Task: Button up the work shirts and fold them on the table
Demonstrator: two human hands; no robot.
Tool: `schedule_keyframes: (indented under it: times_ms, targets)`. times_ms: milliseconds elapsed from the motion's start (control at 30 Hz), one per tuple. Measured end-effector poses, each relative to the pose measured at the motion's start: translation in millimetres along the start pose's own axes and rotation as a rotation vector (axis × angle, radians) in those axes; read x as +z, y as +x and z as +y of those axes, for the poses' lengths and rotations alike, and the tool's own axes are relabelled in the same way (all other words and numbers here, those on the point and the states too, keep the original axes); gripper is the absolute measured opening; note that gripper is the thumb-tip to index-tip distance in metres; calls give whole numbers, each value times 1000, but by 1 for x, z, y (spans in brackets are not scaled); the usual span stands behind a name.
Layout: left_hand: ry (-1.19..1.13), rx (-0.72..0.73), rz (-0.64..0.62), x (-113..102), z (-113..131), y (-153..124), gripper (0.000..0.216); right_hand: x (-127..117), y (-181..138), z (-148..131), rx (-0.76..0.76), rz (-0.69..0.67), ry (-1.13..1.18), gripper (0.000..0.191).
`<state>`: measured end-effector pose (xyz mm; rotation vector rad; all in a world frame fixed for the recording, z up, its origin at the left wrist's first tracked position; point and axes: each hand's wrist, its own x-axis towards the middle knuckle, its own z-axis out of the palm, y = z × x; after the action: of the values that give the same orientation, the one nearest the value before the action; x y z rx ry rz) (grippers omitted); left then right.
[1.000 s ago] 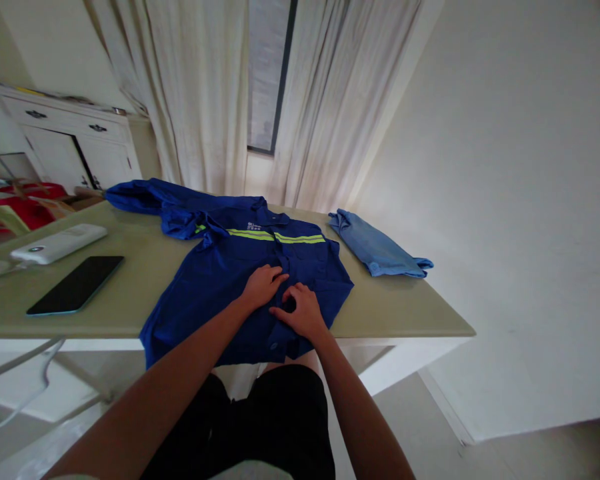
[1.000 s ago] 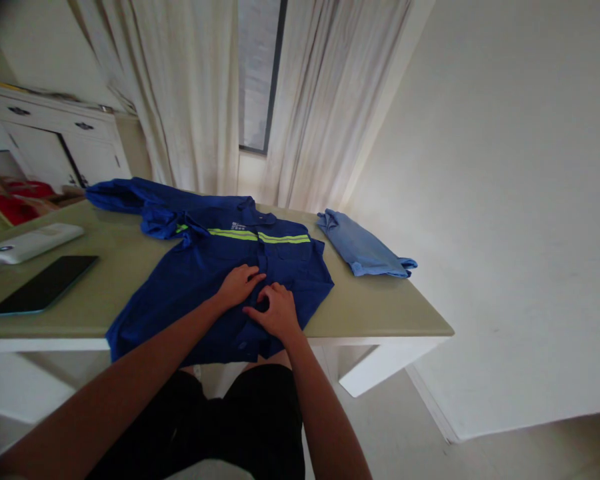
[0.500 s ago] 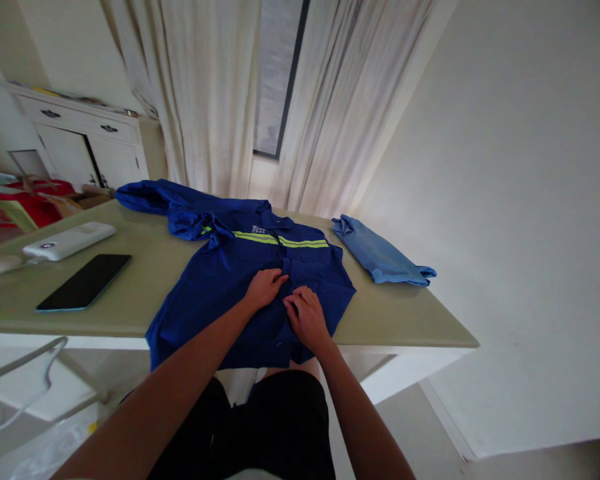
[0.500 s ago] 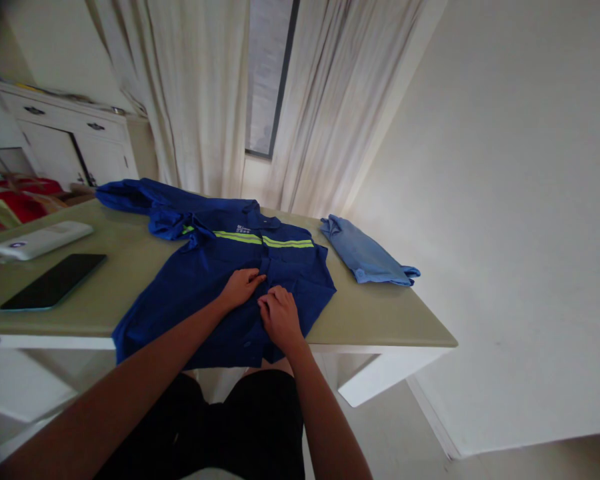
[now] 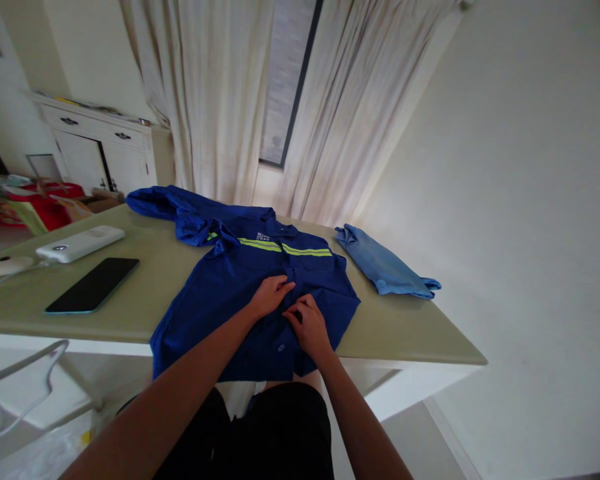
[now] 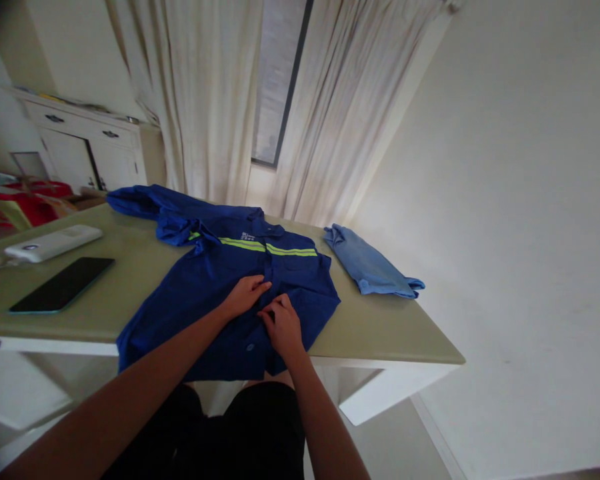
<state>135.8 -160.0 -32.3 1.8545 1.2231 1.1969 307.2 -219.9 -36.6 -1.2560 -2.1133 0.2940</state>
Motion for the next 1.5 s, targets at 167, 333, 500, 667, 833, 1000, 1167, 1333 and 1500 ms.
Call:
schedule_keyframes:
  times_ms: [167, 333, 500, 667, 833, 1000, 1167, 1333, 1500]
  targets:
    - [-202, -27, -63, 1, 1, -2, 45, -1, -1, -2, 97, 73, 28, 12]
    - [-181, 5, -134, -2, 8, -6, 39, -4, 0, 2, 119, 106, 140, 9]
    - [221, 52, -115, -5, 15, -18, 43, -4, 0, 6, 104, 113, 203, 23]
    - [371, 140, -138, -9, 22, -63, 25, -5, 0, 9, 67, 151, 211, 26]
    - [329, 101, -90, -10, 31, -80, 18, -15, -9, -7, 32, 263, 300, 20]
    - [148, -4, -74, -7, 39, -66, 25, -15, -43, -47, -16, 168, 177, 25]
    - [44, -66, -103, -1, 43, -72, 30, -5, -66, -51, 9, 191, 112, 36]
    - [-11, -144, -154, 0, 43, -86, 33, -4, -70, -35, -61, 264, 211, 44]
    - [127, -220, -322, -5, 60, -107, 38, -11, -74, -20, 19, 529, 200, 34]
